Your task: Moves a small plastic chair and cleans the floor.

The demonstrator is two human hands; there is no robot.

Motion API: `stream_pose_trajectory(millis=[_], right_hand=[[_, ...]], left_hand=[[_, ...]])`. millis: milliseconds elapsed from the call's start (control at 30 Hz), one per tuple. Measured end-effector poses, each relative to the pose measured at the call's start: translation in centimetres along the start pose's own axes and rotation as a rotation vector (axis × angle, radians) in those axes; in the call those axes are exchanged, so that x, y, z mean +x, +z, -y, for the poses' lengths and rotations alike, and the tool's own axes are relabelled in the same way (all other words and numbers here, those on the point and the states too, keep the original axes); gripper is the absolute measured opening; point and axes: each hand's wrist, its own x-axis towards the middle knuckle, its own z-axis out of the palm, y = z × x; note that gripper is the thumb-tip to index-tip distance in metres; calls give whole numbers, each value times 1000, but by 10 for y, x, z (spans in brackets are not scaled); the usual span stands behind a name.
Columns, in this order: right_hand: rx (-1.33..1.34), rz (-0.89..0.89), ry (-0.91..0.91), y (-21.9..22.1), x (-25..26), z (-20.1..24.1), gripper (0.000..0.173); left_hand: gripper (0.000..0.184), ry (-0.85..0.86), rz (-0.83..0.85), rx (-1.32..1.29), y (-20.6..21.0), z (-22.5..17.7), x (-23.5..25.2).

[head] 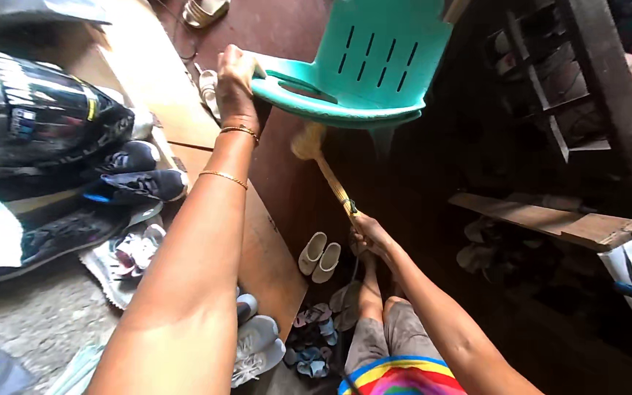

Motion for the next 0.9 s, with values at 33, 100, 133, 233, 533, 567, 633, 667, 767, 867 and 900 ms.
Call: stream_pose_trajectory(millis=[33, 100, 133, 233, 533, 567, 633, 667, 767, 867, 900], right_hand=[[-82, -1, -29, 4, -12, 0, 44], [-271, -45, -87, 3, -52, -3, 57], [-335, -50, -106, -2, -74, -7, 61], [-371, -28, -108, -27, -130, -11, 61], [-732, -33, 89, -107, -236, 3, 55], [-737, -25, 100, -112, -245, 5, 53], [-713, -18, 113, -119, -258, 5, 53], [-694, -18, 115, -121, -263, 3, 53], [-668, -52, 129, -124, -271, -2, 56], [-692, -55, 114, -114, -274, 4, 57], [-689, -50, 100, -108, -274, 10, 52]], left_hand=[[24, -8, 2, -1, 1, -3, -1], [24, -22, 3, -19, 0, -15, -3], [25, -34, 10, -17, -3, -23, -7], [27, -53, 46, -35, -12, -53, -15], [25, 141, 73, 48, -1, -178, -62], [23, 186, 85, 81, -1, -181, -64], [21, 300, 147, 117, -4, -193, -67], [20, 364, 178, 121, -4, -203, -70], [18, 497, 192, 81, 3, -255, -100], [14, 513, 178, -35, 11, -338, -140], [16, 504, 169, -82, 27, -368, -149]])
